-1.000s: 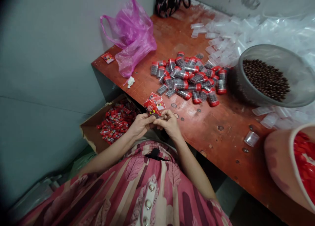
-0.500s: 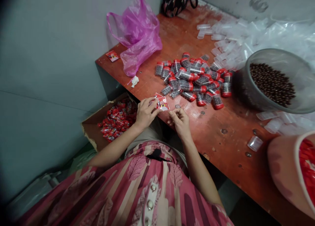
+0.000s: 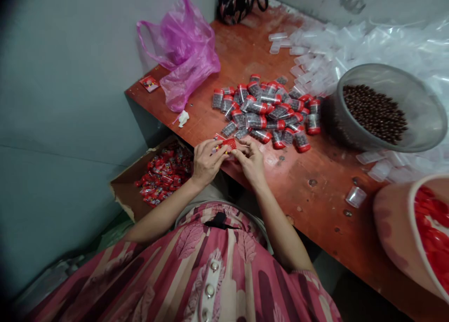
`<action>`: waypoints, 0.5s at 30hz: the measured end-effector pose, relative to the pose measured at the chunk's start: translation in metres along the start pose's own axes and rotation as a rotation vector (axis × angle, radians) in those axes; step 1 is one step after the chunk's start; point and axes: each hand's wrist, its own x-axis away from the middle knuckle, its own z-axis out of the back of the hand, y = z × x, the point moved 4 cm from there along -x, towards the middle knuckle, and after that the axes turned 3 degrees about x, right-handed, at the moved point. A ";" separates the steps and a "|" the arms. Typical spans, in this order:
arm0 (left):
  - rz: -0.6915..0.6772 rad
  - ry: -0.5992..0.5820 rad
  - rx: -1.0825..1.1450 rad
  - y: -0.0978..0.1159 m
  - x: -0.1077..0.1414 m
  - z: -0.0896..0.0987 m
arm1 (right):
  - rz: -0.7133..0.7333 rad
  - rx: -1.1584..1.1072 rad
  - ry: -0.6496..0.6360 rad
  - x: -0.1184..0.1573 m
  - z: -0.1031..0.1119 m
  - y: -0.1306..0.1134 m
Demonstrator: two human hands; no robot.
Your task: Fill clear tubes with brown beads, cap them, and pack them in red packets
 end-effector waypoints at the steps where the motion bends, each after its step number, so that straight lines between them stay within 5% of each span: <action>1: 0.051 0.030 0.106 0.001 0.000 0.002 | -0.011 -0.020 0.004 -0.001 -0.001 -0.002; 4: 0.319 0.057 0.495 -0.003 0.003 -0.002 | -0.017 -0.045 0.018 0.000 -0.003 -0.004; 9: 0.650 -0.137 0.878 -0.004 0.006 -0.022 | 0.022 0.130 -0.098 0.000 0.007 -0.007; 15: 0.828 -0.102 1.025 0.001 0.008 -0.024 | 0.439 0.996 0.173 -0.033 0.100 -0.053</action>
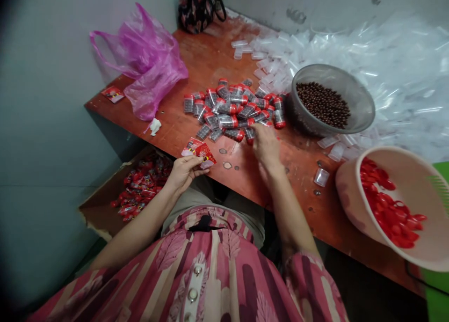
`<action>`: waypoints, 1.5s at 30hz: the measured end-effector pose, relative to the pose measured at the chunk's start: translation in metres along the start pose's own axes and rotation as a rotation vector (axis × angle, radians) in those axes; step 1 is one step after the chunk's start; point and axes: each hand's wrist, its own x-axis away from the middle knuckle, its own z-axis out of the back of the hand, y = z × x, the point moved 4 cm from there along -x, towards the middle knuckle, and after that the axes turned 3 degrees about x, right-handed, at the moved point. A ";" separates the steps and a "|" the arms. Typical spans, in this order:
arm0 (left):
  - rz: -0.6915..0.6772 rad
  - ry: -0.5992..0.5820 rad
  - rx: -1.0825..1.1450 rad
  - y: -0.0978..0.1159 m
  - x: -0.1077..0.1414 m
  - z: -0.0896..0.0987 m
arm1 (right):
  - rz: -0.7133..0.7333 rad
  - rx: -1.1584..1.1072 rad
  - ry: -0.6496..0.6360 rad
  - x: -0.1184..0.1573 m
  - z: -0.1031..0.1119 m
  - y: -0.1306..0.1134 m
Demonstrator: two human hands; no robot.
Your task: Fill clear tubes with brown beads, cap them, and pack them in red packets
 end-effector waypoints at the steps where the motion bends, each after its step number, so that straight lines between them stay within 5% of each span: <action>1: 0.025 0.018 0.036 -0.001 0.000 0.000 | 0.054 0.139 -0.058 -0.007 0.008 0.014; 5: 0.102 0.072 0.127 -0.007 0.000 0.000 | 0.058 0.452 -0.308 -0.013 0.025 0.067; 11: 0.140 0.076 0.143 -0.010 -0.004 0.000 | -0.073 0.568 -0.291 0.021 0.044 0.086; 17: 0.179 0.092 0.266 -0.014 -0.008 -0.005 | 0.120 0.480 -0.331 0.033 0.043 0.068; 22: 0.154 0.119 0.400 -0.012 -0.008 -0.004 | -0.099 0.395 -0.330 0.040 0.029 0.063; 27: 0.116 0.154 0.488 -0.008 -0.005 -0.004 | -0.420 -0.296 -0.184 0.074 0.000 0.007; 31: 0.103 0.169 0.511 -0.008 -0.004 -0.010 | -0.519 -0.800 -0.169 0.097 -0.030 -0.048; 35: 0.073 0.163 0.534 -0.010 -0.004 -0.016 | -0.565 -0.874 -0.172 0.103 -0.050 -0.067; 45: 0.003 -0.025 0.377 -0.005 -0.003 -0.020 | -0.506 -0.899 -0.191 0.102 -0.062 -0.064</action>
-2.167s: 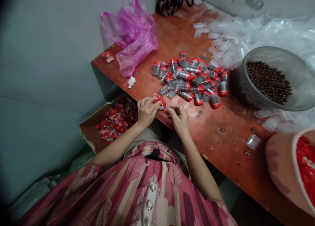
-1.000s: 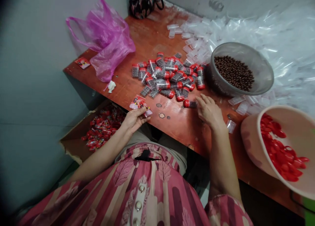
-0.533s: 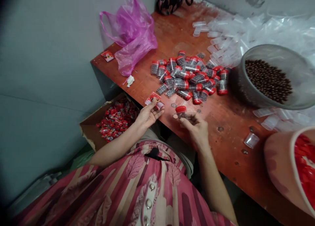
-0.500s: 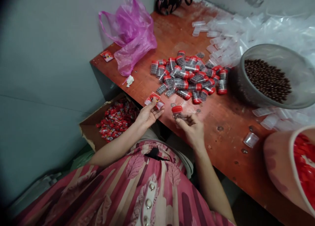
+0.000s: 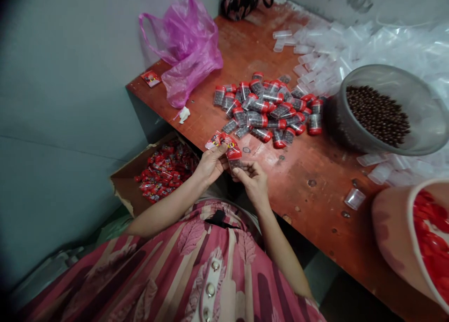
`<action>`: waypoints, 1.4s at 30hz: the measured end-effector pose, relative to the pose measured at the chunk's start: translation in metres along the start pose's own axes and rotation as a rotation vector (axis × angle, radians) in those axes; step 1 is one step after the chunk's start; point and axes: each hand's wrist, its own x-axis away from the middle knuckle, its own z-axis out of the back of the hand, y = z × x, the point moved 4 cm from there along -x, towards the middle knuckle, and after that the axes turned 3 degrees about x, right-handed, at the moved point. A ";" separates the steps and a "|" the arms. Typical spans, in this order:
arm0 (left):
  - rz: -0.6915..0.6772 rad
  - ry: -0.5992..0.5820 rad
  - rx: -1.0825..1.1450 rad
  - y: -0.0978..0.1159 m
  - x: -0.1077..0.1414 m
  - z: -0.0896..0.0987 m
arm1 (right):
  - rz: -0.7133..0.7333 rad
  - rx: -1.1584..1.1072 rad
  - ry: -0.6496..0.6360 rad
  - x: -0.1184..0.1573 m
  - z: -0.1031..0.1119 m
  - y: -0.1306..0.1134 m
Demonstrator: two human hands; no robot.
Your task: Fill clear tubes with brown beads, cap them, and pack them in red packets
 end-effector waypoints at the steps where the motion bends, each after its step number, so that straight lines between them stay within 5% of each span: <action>1: 0.002 -0.022 -0.023 0.000 0.000 -0.001 | 0.023 0.012 0.018 -0.001 0.001 0.001; 8: 0.000 -0.067 -0.120 -0.004 -0.001 0.001 | 0.178 0.143 0.126 0.002 -0.002 0.003; 16: 0.041 -0.117 -0.256 0.004 0.000 -0.002 | 0.015 -0.111 0.005 -0.001 -0.005 0.009; 21: -0.099 -0.017 -0.305 0.001 0.001 0.001 | 0.168 0.048 0.195 0.001 -0.001 0.007; 26: -0.035 -0.078 -0.255 -0.006 0.005 -0.001 | 0.032 -0.169 0.051 -0.003 -0.008 0.010; 31: 0.030 -0.082 -0.271 -0.005 0.007 0.000 | 0.112 -0.079 0.144 0.001 -0.006 0.002; 38: -0.064 -0.027 -0.186 0.005 0.004 -0.001 | 0.090 -0.104 0.025 0.001 -0.017 0.009; 42: -0.048 -0.009 -0.187 -0.004 0.005 0.002 | 0.110 -0.032 0.083 0.004 -0.020 0.010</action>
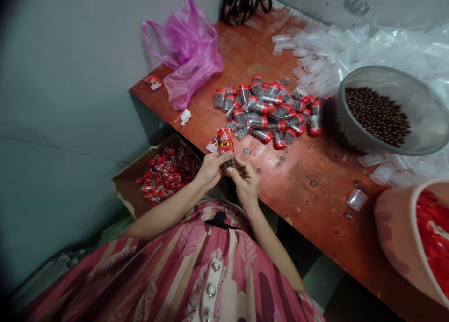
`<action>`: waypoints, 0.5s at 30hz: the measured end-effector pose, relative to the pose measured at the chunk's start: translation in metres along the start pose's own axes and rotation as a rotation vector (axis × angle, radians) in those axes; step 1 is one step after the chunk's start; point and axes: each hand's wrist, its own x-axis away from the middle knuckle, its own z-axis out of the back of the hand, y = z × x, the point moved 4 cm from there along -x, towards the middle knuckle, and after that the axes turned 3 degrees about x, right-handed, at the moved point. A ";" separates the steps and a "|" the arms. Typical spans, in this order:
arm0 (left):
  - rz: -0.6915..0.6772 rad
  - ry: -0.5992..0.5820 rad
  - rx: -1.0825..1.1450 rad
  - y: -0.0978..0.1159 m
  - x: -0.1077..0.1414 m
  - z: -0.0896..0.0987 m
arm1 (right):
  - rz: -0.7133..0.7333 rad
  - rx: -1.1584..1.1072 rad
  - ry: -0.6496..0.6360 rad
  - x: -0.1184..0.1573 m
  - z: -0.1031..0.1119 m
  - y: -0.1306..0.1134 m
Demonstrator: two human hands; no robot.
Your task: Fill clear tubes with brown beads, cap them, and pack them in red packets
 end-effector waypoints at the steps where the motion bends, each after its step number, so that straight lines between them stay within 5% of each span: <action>1: 0.003 0.004 0.004 -0.002 0.002 0.000 | 0.008 0.004 0.022 0.000 0.000 0.000; 7: 0.031 -0.026 0.089 0.002 0.009 0.002 | -0.113 -0.155 -0.016 -0.001 -0.002 0.006; 15: -0.003 0.026 0.099 -0.006 0.012 0.007 | -0.041 -0.042 0.069 0.002 -0.002 0.002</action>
